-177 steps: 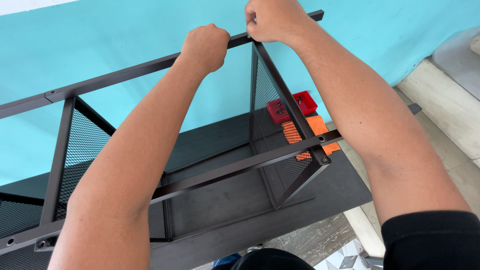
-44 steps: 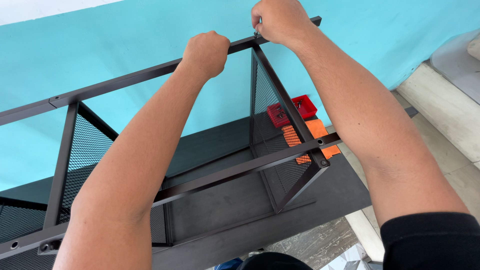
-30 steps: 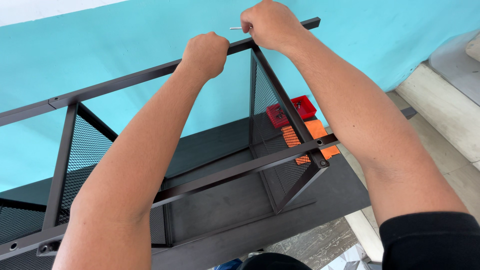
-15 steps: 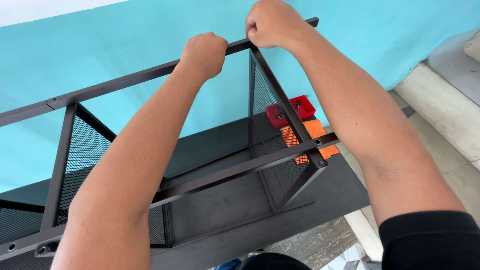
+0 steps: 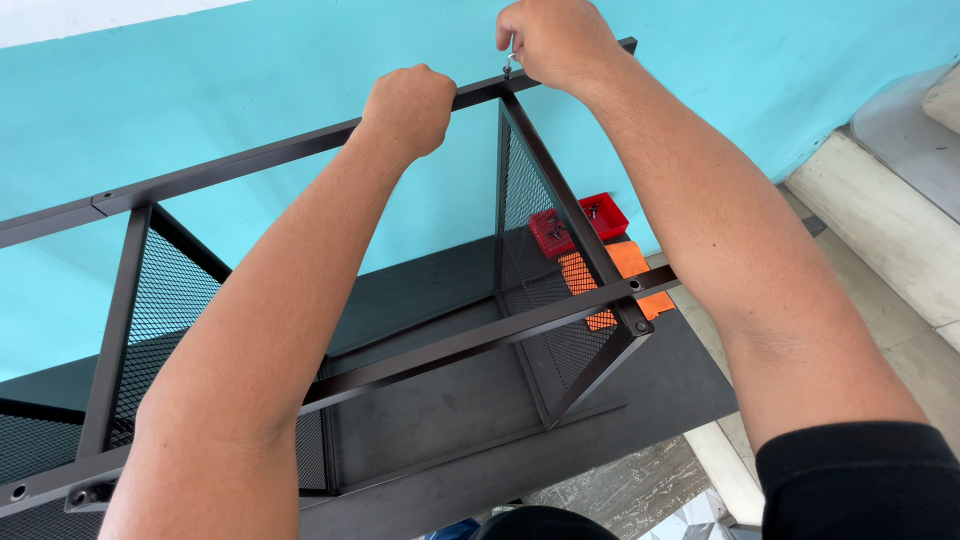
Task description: The person assembles a metal shelving unit by hand-tightening bolts at frame joints and inserting horizontal bars into the structure. The person repeatedly reaches for bolts from a red tray and secures them at multiple connection points on the shelf frame.
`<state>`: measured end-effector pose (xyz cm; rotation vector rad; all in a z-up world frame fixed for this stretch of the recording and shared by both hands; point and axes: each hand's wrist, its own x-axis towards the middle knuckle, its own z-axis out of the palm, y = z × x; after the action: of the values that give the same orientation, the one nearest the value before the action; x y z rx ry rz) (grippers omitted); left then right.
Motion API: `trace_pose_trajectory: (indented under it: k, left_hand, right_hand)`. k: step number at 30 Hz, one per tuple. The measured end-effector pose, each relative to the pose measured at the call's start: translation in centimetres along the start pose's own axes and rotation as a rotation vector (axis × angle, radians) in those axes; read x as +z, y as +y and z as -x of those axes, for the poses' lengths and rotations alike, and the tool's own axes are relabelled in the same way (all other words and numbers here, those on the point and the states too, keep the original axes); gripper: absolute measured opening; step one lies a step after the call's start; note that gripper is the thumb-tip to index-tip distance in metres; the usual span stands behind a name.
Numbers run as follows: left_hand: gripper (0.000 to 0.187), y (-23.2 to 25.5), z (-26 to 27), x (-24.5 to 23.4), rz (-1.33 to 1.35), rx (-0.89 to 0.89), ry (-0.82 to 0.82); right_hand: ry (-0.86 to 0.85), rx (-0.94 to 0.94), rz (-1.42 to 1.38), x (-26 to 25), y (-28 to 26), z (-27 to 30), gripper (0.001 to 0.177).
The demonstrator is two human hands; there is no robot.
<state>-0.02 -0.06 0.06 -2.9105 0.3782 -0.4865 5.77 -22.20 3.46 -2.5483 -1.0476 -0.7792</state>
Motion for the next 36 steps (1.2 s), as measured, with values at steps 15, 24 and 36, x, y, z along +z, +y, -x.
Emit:
trace_pose_trajectory:
  k: [15,24,36]
  left_hand:
    - [0.007,-0.2,-0.1,0.1,0.027,0.019,0.044]
    - [0.007,0.0,0.0,-0.1,0.007,0.01,0.019]
    - [0.007,0.2,0.0,-0.4,0.005,-0.004,-0.006]
  right_hand:
    - [-0.112,0.064,0.08,0.0,-1.1,-0.1,0.019]
    - [-0.134,0.047,0.132,0.2,-1.3,-0.1,0.014]
    - [0.0,-0.072,0.165,0.3,-0.6,-0.2,0.011]
